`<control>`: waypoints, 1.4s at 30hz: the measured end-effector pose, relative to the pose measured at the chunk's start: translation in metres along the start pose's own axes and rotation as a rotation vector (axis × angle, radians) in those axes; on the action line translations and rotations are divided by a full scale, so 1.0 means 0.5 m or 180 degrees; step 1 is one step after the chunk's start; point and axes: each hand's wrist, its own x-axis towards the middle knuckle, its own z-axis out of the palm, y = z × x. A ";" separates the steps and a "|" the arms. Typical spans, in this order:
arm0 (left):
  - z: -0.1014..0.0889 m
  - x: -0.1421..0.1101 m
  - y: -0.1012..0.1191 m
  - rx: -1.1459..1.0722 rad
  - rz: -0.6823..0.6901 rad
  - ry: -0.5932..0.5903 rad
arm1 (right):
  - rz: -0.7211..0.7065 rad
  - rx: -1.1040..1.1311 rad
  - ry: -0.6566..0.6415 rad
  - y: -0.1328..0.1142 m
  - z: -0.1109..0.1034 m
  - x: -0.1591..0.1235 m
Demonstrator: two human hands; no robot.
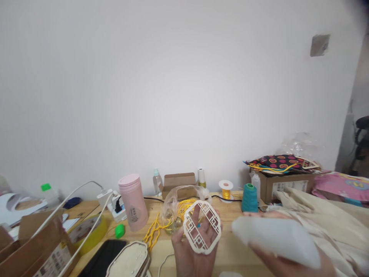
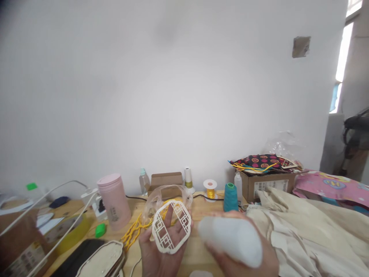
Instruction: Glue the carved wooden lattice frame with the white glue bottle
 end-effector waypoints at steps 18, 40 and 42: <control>0.012 0.000 0.036 0.0056 0.0263 -0.0120 | -0.3014 -0.2230 -0.1629 0.088 0.077 0.083; 0.008 0.000 0.055 0.0410 0.0277 0.0910 | -0.4367 -0.2140 -0.2914 0.084 0.152 0.090; 0.010 0.003 0.056 0.0550 0.0180 0.1005 | -0.4266 -0.2090 -0.2872 0.075 0.133 0.092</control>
